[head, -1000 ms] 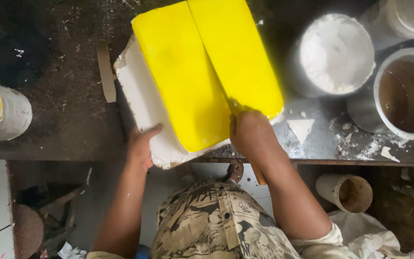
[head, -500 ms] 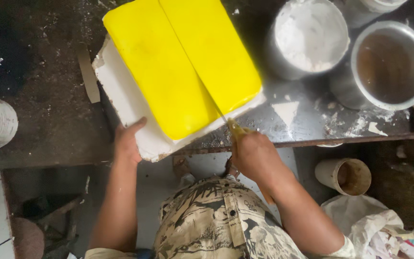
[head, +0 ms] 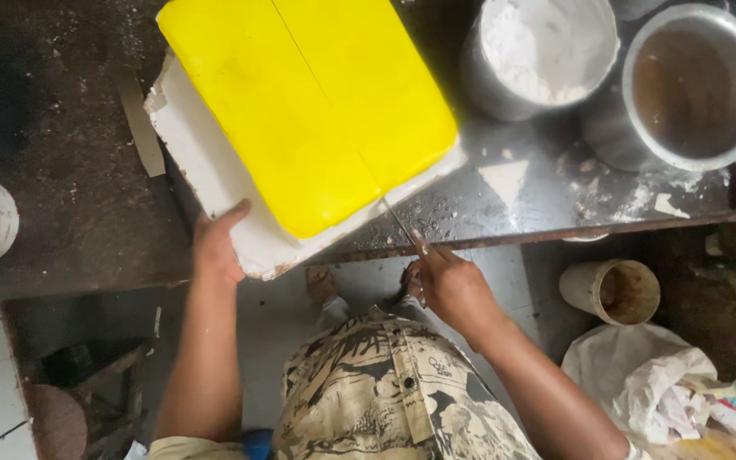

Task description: The person spreads yellow glaze over a cake using a spatula, washes a long knife in a sink, and then slices the cake into squares.

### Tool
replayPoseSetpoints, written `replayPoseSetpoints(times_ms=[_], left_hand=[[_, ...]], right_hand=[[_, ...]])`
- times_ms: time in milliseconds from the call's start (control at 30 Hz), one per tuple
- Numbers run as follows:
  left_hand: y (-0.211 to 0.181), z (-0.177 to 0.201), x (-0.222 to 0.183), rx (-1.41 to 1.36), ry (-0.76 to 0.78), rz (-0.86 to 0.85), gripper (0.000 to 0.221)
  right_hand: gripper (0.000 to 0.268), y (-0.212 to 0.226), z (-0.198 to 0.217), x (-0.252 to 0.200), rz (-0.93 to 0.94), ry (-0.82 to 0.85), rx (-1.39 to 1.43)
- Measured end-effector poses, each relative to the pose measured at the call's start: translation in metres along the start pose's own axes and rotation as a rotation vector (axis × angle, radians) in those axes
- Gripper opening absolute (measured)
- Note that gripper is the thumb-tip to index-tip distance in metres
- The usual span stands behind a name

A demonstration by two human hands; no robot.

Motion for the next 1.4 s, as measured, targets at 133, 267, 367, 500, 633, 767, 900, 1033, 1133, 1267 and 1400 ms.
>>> replayPoseSetpoints(times_ms=[133, 267, 367, 500, 633, 767, 900, 1033, 1133, 1267, 1400], left_hand=[[-0.008, -0.003, 0.0, 0.008, 0.076, -0.06, 0.054], [-0.007, 0.002, 0.003, 0.009, 0.008, 0.007, 0.053], [-0.011, -0.005, 0.004, -0.01, 0.04, -0.033, 0.051], [-0.01, -0.008, -0.003, 0.053, 0.017, -0.017, 0.051], [-0.011, -0.009, 0.003, 0.098, 0.081, -0.079, 0.053], [-0.004, -0.003, 0.008, 0.04, 0.102, -0.084, 0.051], [0.009, -0.006, 0.015, -0.025, 0.08, -0.025, 0.049], [0.016, -0.008, 0.012, -0.103, 0.061, -0.001, 0.051], [0.017, -0.007, 0.008, -0.052, -0.002, 0.003, 0.052], [0.012, -0.007, 0.006, -0.027, -0.014, 0.006, 0.052], [0.013, -0.008, 0.002, -0.017, -0.056, 0.099, 0.051]], right_hand=[[0.05, -0.005, -0.02, 0.01, -0.001, -0.062, -0.028], [0.037, -0.017, -0.034, -0.01, 0.065, -0.109, 0.028], [0.011, -0.047, -0.061, -0.059, -0.085, 0.085, -0.077], [0.016, -0.085, -0.071, -0.163, 0.037, -0.036, -0.02], [0.029, -0.134, -0.074, -0.239, 0.062, -0.036, -0.046], [0.032, -0.123, -0.059, -0.232, 0.089, -0.194, -0.098], [0.054, -0.041, -0.01, -0.147, 0.165, -0.33, -0.06], [0.051, 0.052, 0.032, -0.046, 0.304, -0.384, -0.052], [0.042, 0.096, 0.05, 0.032, 0.33, -0.382, -0.051], [0.039, 0.124, 0.06, 0.122, 0.272, -0.342, -0.08], [0.044, 0.143, 0.062, 0.173, 0.256, -0.324, -0.099]])
Point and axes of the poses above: each hand's wrist, its own x-axis towards the middle knuckle, its own z-axis out of the back of the hand, y = z × x, the point moved 6 cm from there along x, towards the middle knuckle, and after that the axes turned 14 degrees about y, right-handed, at the moved point
